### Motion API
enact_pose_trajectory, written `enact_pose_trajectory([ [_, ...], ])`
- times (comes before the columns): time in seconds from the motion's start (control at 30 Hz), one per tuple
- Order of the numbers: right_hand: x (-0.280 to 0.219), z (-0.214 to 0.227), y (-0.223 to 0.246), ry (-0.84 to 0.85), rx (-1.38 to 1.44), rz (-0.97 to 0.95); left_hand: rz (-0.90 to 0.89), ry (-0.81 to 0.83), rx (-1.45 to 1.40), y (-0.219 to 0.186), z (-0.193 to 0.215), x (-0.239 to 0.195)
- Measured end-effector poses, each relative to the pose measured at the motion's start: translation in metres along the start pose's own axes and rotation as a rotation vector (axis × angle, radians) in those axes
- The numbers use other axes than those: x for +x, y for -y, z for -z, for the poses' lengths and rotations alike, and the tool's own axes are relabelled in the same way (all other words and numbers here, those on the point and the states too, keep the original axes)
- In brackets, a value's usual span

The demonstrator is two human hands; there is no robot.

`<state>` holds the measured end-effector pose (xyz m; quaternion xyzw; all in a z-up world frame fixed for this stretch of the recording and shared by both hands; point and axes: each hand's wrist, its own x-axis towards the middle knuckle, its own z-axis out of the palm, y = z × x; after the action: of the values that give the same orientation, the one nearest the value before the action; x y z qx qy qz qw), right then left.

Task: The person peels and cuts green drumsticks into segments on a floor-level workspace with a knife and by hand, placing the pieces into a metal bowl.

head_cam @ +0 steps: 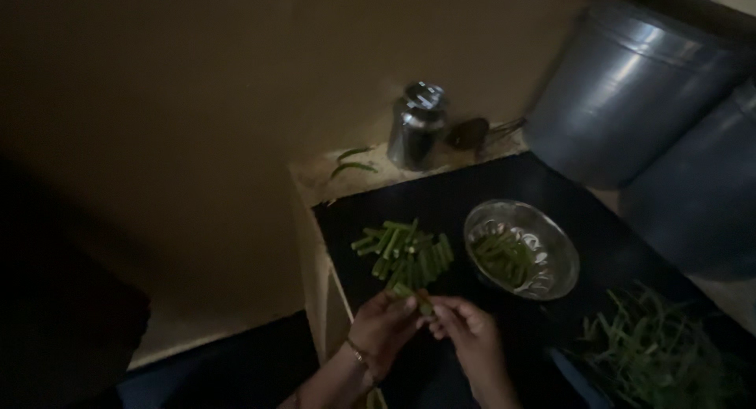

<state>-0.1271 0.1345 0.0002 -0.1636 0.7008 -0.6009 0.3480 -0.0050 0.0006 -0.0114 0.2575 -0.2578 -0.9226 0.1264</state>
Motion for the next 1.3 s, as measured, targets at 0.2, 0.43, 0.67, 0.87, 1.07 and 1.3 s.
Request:
enact_pose_trajectory([
  [0.2, 0.008, 0.001, -0.019, -0.008, -0.271, 0.268, 0.05, -0.213, 0.143, 0.003, 0.009, 0.015],
  [0.43, -0.025, -0.011, 0.007, -0.111, -0.575, 0.556, -0.027, -0.108, 0.175, -0.002, 0.004, -0.001],
  [0.67, -0.037, -0.018, 0.011, -0.145, -0.679, 0.721, -0.001, -0.132, 0.166, -0.007, 0.002, -0.007],
  [0.87, -0.032, -0.022, 0.009, -0.087, -0.754, 0.543, 0.007, -0.197, 0.19, -0.008, 0.008, -0.011],
  [1.07, -0.022, -0.018, -0.003, -0.098, -0.871, 0.766, -0.036, -0.208, 0.136, -0.002, 0.012, -0.006],
  [1.3, -0.022, -0.021, -0.004, -0.11, -0.908, 0.699, 0.024, -0.112, 0.113, 0.006, 0.025, -0.002],
])
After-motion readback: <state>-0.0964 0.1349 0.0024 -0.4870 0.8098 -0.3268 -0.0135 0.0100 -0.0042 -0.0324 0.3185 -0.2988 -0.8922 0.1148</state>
